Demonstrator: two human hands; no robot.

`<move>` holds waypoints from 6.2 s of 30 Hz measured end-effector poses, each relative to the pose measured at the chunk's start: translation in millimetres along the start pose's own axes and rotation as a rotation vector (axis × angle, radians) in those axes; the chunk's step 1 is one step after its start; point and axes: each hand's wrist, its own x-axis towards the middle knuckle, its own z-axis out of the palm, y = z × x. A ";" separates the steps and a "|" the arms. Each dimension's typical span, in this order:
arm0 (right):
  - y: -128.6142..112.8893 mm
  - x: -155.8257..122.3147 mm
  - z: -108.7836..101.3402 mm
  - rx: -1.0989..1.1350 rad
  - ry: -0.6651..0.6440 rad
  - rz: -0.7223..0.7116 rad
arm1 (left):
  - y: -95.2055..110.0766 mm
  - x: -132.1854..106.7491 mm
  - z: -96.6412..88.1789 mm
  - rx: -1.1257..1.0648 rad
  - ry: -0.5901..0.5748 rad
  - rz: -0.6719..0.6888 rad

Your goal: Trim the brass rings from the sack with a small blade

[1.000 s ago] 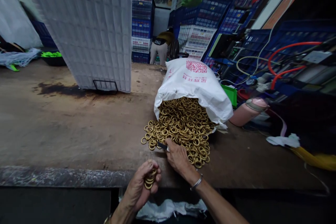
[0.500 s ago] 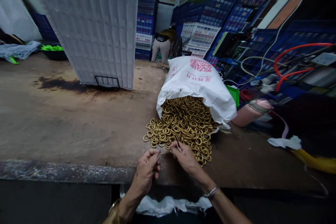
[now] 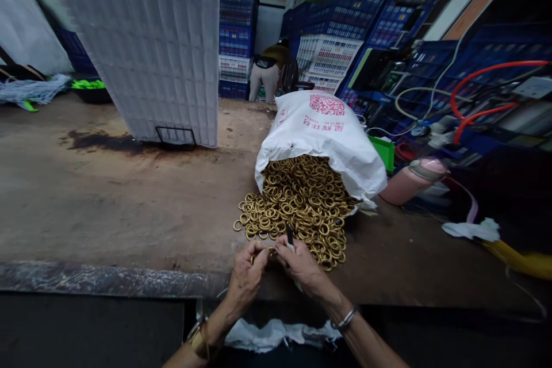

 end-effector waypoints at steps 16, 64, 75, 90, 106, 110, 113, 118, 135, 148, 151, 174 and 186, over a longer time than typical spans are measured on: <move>-1.6 -6.5 -6.0 -0.156 0.040 -0.135 | 6.9 -9.2 11.6 -0.014 -0.131 -0.221; 2.8 -17.2 -2.9 0.015 -0.076 -0.047 | 7.7 -26.6 16.9 -0.436 -0.088 -0.291; -3.0 -23.4 -6.0 -0.274 0.057 -0.317 | 2.1 -24.1 8.7 -0.474 -0.035 -0.300; -0.7 -18.9 -3.1 -0.205 0.033 -0.153 | 2.3 -29.2 11.5 -0.169 -0.098 -0.227; 1.4 -24.2 -7.9 -0.415 0.109 -0.190 | 6.3 -33.3 14.4 -0.123 -0.101 -0.281; 8.2 -29.8 -10.0 -0.751 0.032 -0.260 | 8.5 -32.3 16.2 -0.076 -0.064 -0.219; 8.3 -33.3 -8.4 -0.898 -0.018 -0.275 | 6.1 -30.7 17.0 -0.060 -0.043 -0.165; 4.6 -32.6 -7.4 -1.081 -0.051 -0.224 | 2.7 -32.4 14.2 -0.021 -0.027 -0.136; -4.2 13.8 -3.6 -1.357 0.291 -0.151 | 2.2 -30.6 -6.9 -0.537 -0.053 -0.322; -4.1 5.4 -18.9 -1.006 0.170 -0.313 | 3.0 -21.1 -8.2 -0.786 -0.044 -0.449; -5.7 -5.0 -20.8 -0.723 0.071 -0.338 | 5.8 -18.5 -3.2 -0.700 -0.017 -0.418; 5.8 -20.8 -14.7 -0.142 -0.014 -0.015 | -2.1 -23.4 21.2 -0.035 -0.045 -0.267; 10.3 -23.2 -18.8 -0.243 0.055 -0.103 | -2.1 -27.4 24.3 -0.196 -0.107 -0.293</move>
